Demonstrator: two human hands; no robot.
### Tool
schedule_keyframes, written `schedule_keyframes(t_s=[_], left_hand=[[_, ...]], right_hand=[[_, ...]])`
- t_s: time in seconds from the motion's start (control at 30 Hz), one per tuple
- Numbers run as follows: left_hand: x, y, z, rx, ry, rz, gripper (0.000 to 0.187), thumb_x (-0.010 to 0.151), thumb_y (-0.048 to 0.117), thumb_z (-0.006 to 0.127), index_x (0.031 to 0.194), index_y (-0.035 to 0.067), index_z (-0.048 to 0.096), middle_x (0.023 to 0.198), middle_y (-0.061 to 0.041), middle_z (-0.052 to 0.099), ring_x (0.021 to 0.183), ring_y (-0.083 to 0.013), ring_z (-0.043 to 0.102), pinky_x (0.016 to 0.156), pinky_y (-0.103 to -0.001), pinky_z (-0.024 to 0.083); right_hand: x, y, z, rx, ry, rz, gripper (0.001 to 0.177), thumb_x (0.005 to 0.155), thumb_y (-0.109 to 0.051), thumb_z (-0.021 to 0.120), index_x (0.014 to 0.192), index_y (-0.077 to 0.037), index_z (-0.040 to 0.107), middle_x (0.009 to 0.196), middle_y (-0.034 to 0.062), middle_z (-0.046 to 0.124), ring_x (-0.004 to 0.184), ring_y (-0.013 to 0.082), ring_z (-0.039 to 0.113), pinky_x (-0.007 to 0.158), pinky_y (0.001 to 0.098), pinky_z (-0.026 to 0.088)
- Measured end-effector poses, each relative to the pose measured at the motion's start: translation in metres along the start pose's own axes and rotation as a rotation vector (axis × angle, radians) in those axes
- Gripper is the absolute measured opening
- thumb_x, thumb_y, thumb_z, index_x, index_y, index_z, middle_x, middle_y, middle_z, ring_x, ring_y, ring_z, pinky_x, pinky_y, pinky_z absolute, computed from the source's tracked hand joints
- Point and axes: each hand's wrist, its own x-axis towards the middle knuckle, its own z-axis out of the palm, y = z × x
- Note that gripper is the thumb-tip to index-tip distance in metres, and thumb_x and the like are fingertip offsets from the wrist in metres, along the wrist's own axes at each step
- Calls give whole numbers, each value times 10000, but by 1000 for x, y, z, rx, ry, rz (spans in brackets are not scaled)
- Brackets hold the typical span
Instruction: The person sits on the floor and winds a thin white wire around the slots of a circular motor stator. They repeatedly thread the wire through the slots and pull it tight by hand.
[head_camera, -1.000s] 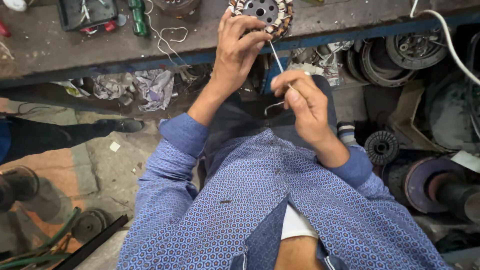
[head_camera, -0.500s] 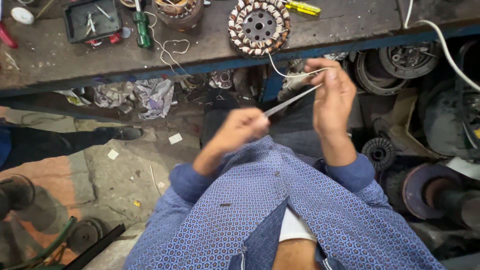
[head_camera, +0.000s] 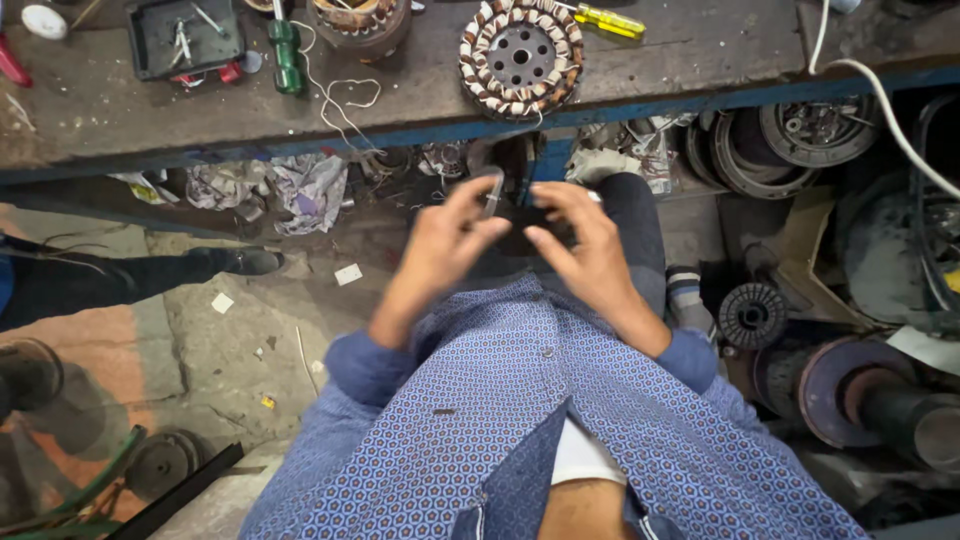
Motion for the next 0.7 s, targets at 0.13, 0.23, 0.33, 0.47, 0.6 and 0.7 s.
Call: schedule_keyframes(t_s=[0.13, 0.23, 0.33, 0.47, 0.6, 0.7], left_hand=[[14, 11, 32, -19, -56, 209, 819, 985, 380, 722, 1615, 75, 298, 861, -110, 707, 738, -201, 714, 703, -311, 548], [16, 10, 31, -25, -101, 300, 865, 1013, 412, 711, 1654, 70, 242, 845, -71, 640, 724, -175, 650, 697, -292, 515], [14, 9, 25, -80, -136, 204, 899, 995, 454, 693, 1661, 61, 235, 737, -49, 501, 611, -163, 518, 625, -288, 452], [13, 9, 15, -157, -128, 174, 957, 1001, 568, 624, 1681, 58, 182, 730, -26, 483, 618, -142, 487, 614, -288, 423], [14, 10, 16, -18, -130, 274, 1033, 981, 642, 600, 1672, 46, 116, 708, -26, 506, 608, -117, 524, 617, -287, 435], [15, 14, 16, -78, -122, 276, 1016, 969, 571, 631, 1686, 64, 120, 719, -20, 540, 629, -115, 579, 641, -280, 482]], right_hand=[[6, -5, 2, -69, -58, -104, 286, 908, -7, 717, 1187, -4, 658, 1167, 158, 667, 1075, 320, 677, 900, 368, 553], [5, 1, -1, -97, -20, -50, 192, 904, 8, 727, 1091, -17, 694, 1065, 133, 680, 975, 287, 692, 818, 355, 557], [2, 3, -4, -90, 11, -48, 145, 912, 22, 736, 1045, -16, 694, 1016, 119, 678, 949, 282, 688, 802, 362, 547], [6, -3, -5, -79, 98, -48, 160, 919, 26, 735, 1066, -20, 693, 1031, 127, 664, 948, 290, 681, 804, 356, 551], [11, -10, -4, -91, -57, -161, 160, 880, -11, 754, 1030, -30, 702, 988, 105, 687, 891, 291, 679, 769, 370, 516], [15, -8, -3, -143, -51, -171, 131, 885, -20, 756, 998, -16, 690, 962, 107, 681, 859, 292, 668, 757, 381, 502]])
